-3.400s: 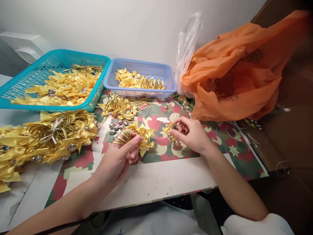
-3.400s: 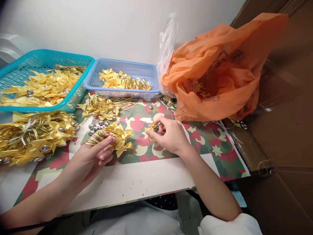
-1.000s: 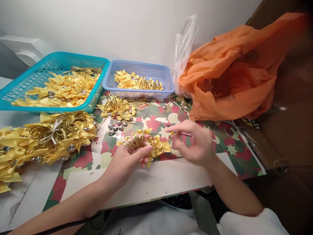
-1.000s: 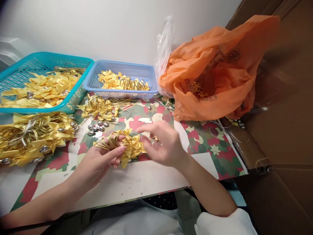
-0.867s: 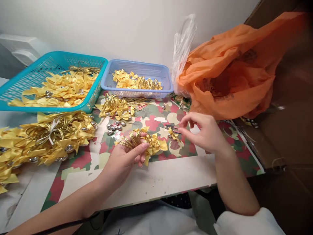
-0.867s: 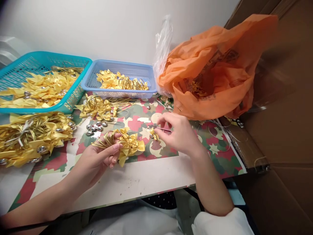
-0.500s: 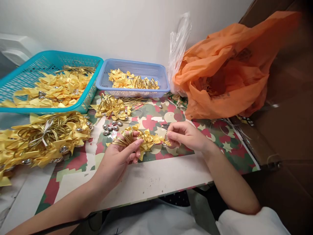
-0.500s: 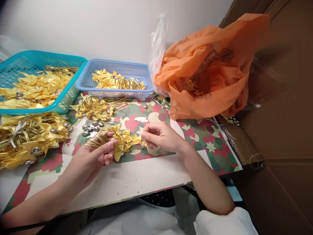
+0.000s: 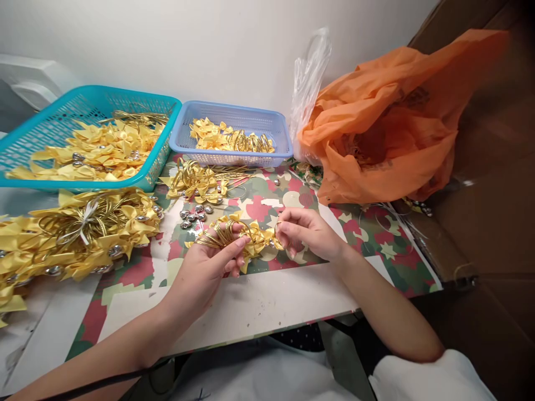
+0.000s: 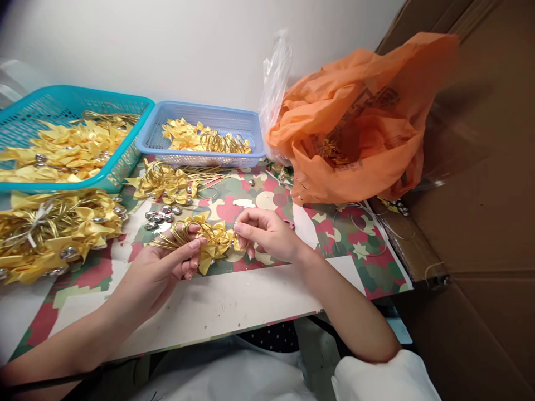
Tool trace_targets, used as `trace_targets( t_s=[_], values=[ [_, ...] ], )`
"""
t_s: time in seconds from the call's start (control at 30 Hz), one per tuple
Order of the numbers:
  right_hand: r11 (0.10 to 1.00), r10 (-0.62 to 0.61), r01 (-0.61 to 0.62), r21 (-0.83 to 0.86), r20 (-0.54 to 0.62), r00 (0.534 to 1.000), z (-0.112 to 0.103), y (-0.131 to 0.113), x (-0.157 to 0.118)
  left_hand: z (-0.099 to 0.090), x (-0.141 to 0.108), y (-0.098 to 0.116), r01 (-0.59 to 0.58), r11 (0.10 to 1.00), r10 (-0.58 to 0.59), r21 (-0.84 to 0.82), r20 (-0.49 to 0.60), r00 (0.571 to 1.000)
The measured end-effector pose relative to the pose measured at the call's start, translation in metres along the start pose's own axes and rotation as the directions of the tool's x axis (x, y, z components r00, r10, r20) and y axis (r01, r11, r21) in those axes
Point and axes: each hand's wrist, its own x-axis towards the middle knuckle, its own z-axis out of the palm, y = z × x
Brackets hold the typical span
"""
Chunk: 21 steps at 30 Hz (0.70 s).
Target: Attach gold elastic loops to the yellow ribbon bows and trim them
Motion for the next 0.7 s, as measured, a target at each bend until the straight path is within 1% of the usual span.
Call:
trace_targets(
  t_s=[0.2,0.33,0.53,0.7],
  values=[
    [0.999,0.011,-0.011,0.045,-0.01,1.0,0.0,0.002,0.001,0.001,-0.001,0.001,-0.002,1.0,0.002,-0.003,0.006,1.0],
    [0.996,-0.008,0.006,0.089,0.017,1.0,-0.001,0.005,0.003,0.001,-0.001,0.002,0.006,1.0,-0.006,0.015,0.008,1.0],
    [0.989,-0.01,0.001,0.147,0.061,0.998,-0.003,0.008,0.004,0.001,0.0,0.002,0.006,1.0,-0.006,0.013,-0.001,1.0],
    [0.993,-0.006,-0.003,0.121,0.068,0.998,0.0,0.012,0.004,0.001,-0.001,0.001,0.0,1.0,0.0,0.02,0.014,1.0]
  ],
)
